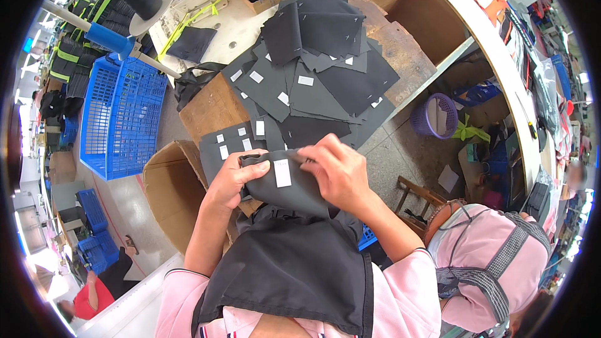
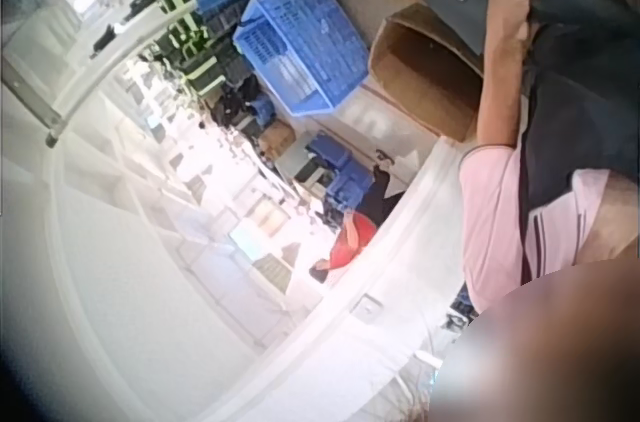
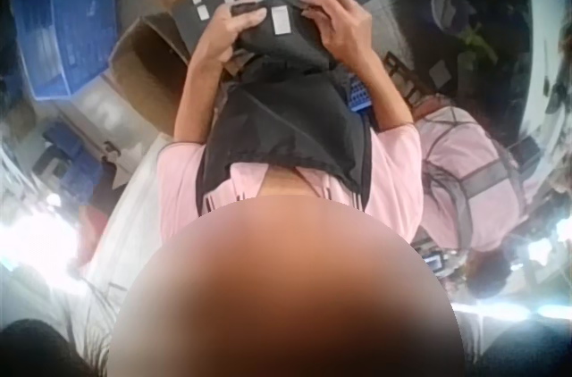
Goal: The person is inspecting and trimming small fabric components (possibly for a garment or bag) using snips at a manufacturing workbench.
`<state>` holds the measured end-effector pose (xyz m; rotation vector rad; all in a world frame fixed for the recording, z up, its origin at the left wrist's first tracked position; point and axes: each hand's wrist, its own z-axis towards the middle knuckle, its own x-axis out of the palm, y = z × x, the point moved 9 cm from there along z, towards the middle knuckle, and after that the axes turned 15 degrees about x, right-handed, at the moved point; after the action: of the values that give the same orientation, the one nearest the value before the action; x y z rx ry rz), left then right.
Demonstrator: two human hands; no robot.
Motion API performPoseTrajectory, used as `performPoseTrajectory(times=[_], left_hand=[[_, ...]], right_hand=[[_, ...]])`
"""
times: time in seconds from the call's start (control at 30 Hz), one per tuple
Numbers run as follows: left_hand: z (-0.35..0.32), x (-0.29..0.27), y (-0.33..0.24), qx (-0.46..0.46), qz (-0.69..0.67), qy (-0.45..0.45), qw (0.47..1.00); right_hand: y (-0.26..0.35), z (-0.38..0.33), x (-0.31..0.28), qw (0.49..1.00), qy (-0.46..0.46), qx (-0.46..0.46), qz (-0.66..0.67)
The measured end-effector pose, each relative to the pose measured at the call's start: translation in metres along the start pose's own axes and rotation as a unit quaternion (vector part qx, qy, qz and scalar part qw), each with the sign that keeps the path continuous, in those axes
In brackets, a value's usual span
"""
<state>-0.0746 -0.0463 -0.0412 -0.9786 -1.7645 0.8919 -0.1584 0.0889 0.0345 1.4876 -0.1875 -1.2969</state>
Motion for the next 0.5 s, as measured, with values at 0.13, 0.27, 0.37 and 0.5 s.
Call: performPoseTrajectory(times=[0.13, 0.27, 0.37, 0.5], left_hand=[[-0.004, -0.033, -0.027, 0.114, -0.064, -0.146, 0.981], [-0.003, -0.066, -0.013, 0.107, -0.308, -0.234, 0.916], [0.008, -0.043, -0.008, 0.099, -0.425, -0.188, 0.88], [0.0, -0.036, 0.015, 0.067, -0.486, -0.177, 0.853]], right_hand=[[-0.045, 0.002, -0.019, 0.961, -0.064, 0.165, 0.212], [-0.086, -0.039, 0.035, 0.813, 0.071, 0.35, 0.46], [-0.099, -0.048, 0.086, 0.703, 0.118, 0.42, 0.562], [-0.082, -0.013, 0.128, 0.673, 0.195, 0.41, 0.584]])
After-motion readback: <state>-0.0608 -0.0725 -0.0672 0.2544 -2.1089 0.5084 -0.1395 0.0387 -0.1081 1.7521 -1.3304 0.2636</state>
